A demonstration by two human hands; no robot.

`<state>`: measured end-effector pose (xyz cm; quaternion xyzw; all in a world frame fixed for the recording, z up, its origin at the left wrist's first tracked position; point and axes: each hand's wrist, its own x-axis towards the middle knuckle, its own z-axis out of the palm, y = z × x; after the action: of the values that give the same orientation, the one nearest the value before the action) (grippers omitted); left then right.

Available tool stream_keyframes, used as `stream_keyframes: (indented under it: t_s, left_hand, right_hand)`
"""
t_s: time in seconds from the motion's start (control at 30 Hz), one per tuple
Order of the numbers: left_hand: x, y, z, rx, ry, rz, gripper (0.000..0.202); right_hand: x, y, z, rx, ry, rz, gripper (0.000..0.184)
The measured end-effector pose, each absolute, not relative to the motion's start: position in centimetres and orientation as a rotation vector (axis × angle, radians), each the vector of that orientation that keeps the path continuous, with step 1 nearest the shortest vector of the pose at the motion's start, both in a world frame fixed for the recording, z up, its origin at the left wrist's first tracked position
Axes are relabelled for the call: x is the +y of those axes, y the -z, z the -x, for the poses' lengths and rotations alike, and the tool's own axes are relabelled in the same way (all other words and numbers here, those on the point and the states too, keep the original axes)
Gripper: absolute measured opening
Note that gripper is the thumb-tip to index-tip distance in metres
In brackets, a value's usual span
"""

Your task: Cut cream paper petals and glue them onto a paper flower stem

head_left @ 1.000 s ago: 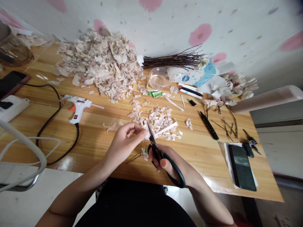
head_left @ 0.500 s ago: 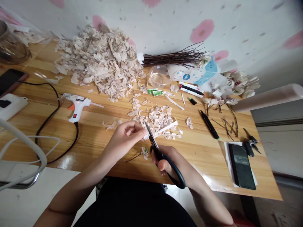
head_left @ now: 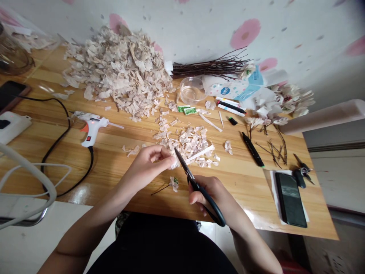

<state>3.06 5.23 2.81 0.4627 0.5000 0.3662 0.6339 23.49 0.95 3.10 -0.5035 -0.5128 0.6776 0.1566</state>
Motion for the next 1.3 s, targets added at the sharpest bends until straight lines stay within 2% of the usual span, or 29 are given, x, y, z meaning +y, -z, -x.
stream_keyframes:
  t_s: [0.23,0.37,0.53,0.73,0.83,0.93,1.07,1.17,1.3]
  left_hand:
    - [5.3,-2.6,-3.2,1.098,-0.791,-1.094,0.012]
    - [5.0,-2.7,-3.7,1.183,-0.768,-1.304,0.007]
    - [4.5,-3.1,-4.3,1.217,-0.712,-1.421,0.01]
    - [4.4,-2.9,-4.4,1.215,-0.764,-1.438,0.015]
    - [4.5,-2.9,-4.4,1.233,-0.831,-1.414,0.014]
    - [4.6,-3.2,-4.3,1.255,-0.936,-1.381,0.016]
    - [4.8,-3.8,-4.4,1.314,-1.048,-1.308,0.017]
    - [4.7,-4.0,-4.7,1.347,-1.098,-1.287,0.017]
    - [4.4,-3.7,-5.0,1.306,-1.119,-1.272,0.018]
  right_hand:
    - [1.5,-1.2,-23.8,-1.337,-1.791,1.164,0.062]
    - [2.9,-1.0,-22.5,-1.188,-1.628,1.194,0.05]
    - [3.8,-0.9,-21.0,-1.21,-1.366,1.326,0.036]
    - [3.3,-0.1,-20.5,-1.067,-1.339,1.284,0.029]
    - [2.8,0.2,-20.6,-0.986,-1.423,1.145,0.038]
    - [1.7,-0.1,-21.6,-1.117,-1.576,1.056,0.062]
    - [-0.1,-1.2,-23.1,-1.588,-1.524,1.286,0.087]
    - [-0.6,-2.0,-23.2,-1.832,-1.485,1.422,0.091]
    - [-0.2,-2.3,-22.5,-1.841,-1.528,1.438,0.09]
